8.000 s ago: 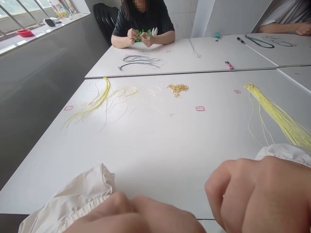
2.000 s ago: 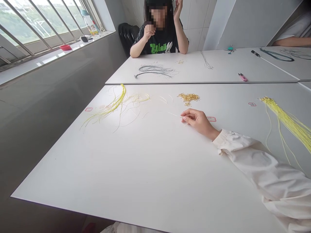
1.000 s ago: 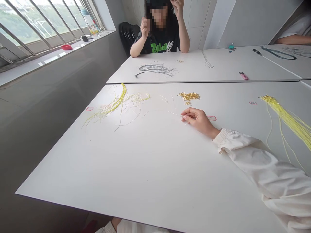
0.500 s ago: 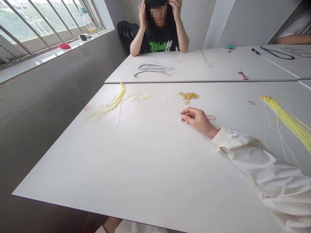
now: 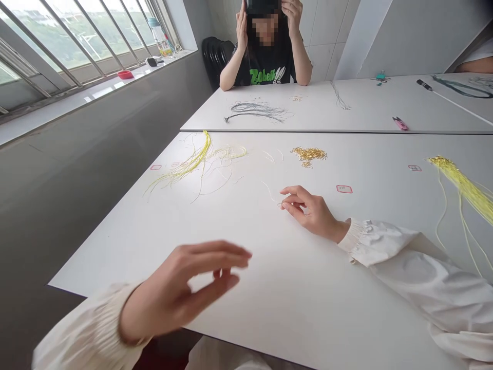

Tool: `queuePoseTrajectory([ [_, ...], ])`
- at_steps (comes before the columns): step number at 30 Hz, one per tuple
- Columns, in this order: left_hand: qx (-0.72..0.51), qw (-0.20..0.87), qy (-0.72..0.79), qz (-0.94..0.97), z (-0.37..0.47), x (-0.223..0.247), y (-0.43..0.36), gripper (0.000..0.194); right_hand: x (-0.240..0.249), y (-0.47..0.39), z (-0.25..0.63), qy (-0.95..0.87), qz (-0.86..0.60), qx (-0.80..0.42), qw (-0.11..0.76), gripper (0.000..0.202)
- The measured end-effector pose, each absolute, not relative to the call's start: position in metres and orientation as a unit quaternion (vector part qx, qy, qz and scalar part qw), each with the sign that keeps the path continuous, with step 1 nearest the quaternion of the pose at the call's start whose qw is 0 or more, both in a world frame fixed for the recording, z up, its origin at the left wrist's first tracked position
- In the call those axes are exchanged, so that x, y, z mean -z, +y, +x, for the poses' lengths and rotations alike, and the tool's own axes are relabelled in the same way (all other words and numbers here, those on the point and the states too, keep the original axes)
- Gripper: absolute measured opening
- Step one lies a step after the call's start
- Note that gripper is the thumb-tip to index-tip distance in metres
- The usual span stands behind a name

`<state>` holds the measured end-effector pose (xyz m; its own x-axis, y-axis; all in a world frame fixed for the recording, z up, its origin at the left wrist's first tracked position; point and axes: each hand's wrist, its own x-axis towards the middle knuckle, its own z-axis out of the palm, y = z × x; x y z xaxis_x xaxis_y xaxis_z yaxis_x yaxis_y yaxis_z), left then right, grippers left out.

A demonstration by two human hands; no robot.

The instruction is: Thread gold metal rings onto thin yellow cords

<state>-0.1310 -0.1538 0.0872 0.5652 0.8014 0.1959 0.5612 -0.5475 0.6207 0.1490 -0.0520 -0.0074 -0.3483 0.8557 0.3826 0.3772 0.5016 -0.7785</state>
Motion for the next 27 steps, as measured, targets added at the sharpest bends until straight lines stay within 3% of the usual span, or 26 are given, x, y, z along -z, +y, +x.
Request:
queuePoseTrajectory([
  [3,-0.303,0.242,0.394,0.834,-0.087,-0.077,-0.081,0.025,0.008,-0.058,0.146,-0.771,-0.395,-0.305,0.395,0.022],
  [8,-0.261,0.342,0.399,0.810,-0.044,-0.032,-0.013,0.018,0.008,-0.050,0.153,-0.736,-0.425,-0.320,0.419,0.024],
  [12,-0.271,0.425,0.381,0.775,-0.040,-0.015,-0.006,0.025,0.007,-0.043,0.158,-0.717,-0.441,-0.345,0.416,0.022],
  [19,-0.326,0.449,0.397,0.731,-0.042,-0.007,-0.011,0.026,-0.003,-0.030,0.166,-0.612,-0.401,-0.558,0.390,0.023],
  [27,-0.342,0.444,0.407,0.721,-0.043,-0.006,-0.012,0.027,-0.008,-0.027,0.168,-0.620,-0.389,-0.555,0.395,0.014],
])
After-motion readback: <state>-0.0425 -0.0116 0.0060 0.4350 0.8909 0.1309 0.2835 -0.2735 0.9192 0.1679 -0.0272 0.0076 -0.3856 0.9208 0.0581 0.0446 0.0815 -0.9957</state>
